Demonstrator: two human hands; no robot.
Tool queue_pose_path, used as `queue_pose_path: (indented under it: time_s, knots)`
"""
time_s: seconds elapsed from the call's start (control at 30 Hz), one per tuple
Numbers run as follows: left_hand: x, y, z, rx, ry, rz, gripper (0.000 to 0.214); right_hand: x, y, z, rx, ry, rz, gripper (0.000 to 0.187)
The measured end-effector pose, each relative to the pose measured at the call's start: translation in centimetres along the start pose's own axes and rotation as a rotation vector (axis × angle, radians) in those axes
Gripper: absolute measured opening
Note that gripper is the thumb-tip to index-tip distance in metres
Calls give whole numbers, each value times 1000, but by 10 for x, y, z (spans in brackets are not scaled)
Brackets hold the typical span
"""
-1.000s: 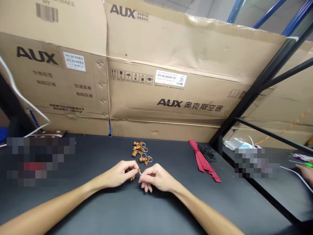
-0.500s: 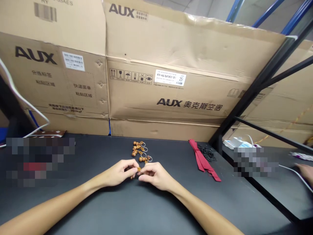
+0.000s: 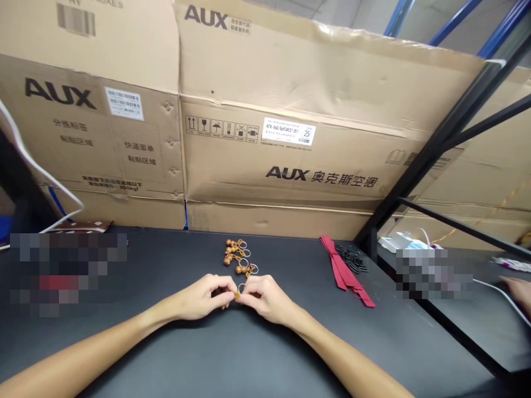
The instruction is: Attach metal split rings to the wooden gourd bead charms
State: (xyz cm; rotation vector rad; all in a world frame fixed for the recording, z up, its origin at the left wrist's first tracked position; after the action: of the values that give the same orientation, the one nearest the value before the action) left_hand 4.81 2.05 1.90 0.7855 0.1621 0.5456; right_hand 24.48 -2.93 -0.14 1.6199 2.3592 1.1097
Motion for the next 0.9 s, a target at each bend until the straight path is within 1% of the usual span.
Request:
queue_pose_path:
  time_s: [0.07,0.13,0.17,0.2,0.23,0.33,0.43,0.5,0.57,0.6,0.67,0.73,0.77,0.83,0.9]
  knots:
    - [0,1,-2,45,8,42,22,0,3,1,-97,37,-19,39]
    - [1,3,-10,132,41,144,25,-1,11,3,-219,50,-26,38]
    - [2,5,-16,202,66,223,25,-2,17,6,-294,26,-11,37]
    - [3,7,-22,274,97,295,25,-2,23,9,-378,-20,30,36]
    - [4,10,-29,335,131,343,24,-3,31,14,-469,-84,84,37]
    - [6,17,-47,510,186,435,24,-6,49,29,-674,-261,166,29]
    - [7,21,-57,639,210,492,22,-7,57,40,-747,-342,217,22]
    - [6,21,-57,730,203,535,24,-8,56,43,-750,-352,242,20]
    - [4,19,-52,813,155,573,28,-8,53,43,-741,-328,282,18]
    - [3,17,-48,839,119,582,29,-8,51,42,-733,-292,303,17]
    - [2,13,-39,851,40,577,29,-6,47,38,-697,-176,310,16]
    - [0,8,-30,832,-30,513,27,-5,40,33,-627,-56,257,18]
    - [0,4,-26,819,-69,477,27,-4,37,31,-582,-22,226,18]
    - [-2,-2,-20,785,-118,420,27,-2,28,26,-496,-7,164,13]
    - [-2,-8,-16,746,-157,385,29,-1,20,20,-396,-1,136,8]
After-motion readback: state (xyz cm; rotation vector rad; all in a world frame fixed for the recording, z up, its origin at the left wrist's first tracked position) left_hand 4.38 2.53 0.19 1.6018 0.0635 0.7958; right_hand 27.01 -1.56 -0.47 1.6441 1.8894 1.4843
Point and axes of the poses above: each hand's wrist, its own x-axis towards the middle knuckle, its own y-axis out of the back of the hand, z = x × y, the point moved 1 cm from there along x, towards the middle knuckle, and after that the axes turned 10 degrees about x, right-handed, at the moved point
